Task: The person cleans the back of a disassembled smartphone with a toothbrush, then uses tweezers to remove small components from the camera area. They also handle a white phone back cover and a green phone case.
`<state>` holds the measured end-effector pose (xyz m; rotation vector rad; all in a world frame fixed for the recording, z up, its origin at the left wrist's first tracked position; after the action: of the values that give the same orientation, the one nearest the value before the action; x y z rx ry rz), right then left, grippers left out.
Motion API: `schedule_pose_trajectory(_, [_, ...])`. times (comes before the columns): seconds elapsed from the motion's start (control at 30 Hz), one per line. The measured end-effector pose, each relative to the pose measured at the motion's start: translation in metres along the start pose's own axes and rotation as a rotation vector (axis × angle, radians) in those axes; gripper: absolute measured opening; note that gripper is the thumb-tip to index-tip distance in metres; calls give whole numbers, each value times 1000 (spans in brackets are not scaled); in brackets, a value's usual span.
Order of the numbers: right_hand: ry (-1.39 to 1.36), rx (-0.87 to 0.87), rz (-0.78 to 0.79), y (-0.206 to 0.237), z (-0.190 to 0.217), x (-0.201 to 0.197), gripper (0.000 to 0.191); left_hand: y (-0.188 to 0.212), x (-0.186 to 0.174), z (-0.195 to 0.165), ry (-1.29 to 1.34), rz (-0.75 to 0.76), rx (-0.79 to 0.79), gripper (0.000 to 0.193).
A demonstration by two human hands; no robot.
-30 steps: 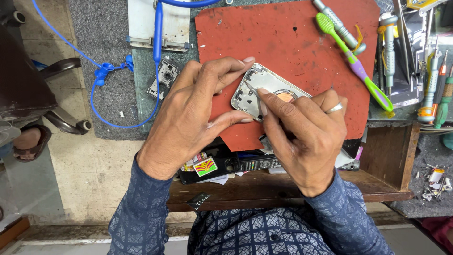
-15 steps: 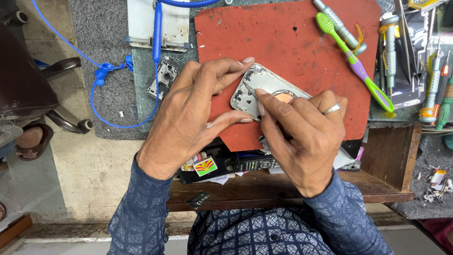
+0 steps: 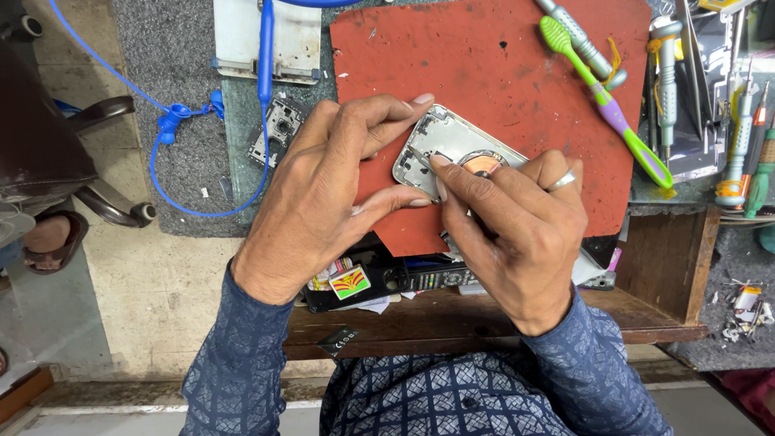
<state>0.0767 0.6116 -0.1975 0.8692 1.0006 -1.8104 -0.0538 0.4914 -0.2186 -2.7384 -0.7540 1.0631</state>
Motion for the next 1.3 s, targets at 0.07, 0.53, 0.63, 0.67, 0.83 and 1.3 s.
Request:
schedule_pose_trajectory(0.07, [-17, 31, -11, 0, -2, 1, 32, 0, -1, 0, -16, -4, 6, 71])
schedule_pose_trajectory(0.53, [-38, 6, 4, 2, -3, 0, 34, 0, 0, -1, -32, 3, -3, 70])
schedule_pose_trajectory(0.63, [-17, -5, 11, 1, 0, -1, 34, 0, 1, -1, -3, 6, -10, 69])
schedule_pose_trajectory(0.67, [-6, -15, 13, 0, 0, -1, 35, 0, 1, 0, 9, 7, -15, 69])
schedule_pose_trajectory(0.83, [0, -70, -3, -2, 1, -2, 31, 0, 0, -1, -7, 3, 7, 71])
schedule_pose_trajectory(1.3, [-36, -42, -2, 5, -4, 0, 35, 0, 1, -2, -27, 12, -5, 69])
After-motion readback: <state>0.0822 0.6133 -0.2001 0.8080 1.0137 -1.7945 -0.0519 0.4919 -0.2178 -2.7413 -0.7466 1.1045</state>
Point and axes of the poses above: each hand's wrist, its own y-axis away from the middle knuckle, its own x-axis out of the palm, z = x × y, the point moved 5 cm from there along -y, towards the middle knuckle, and after that the axes turned 3 degrees about z, right-handed, at the moved point
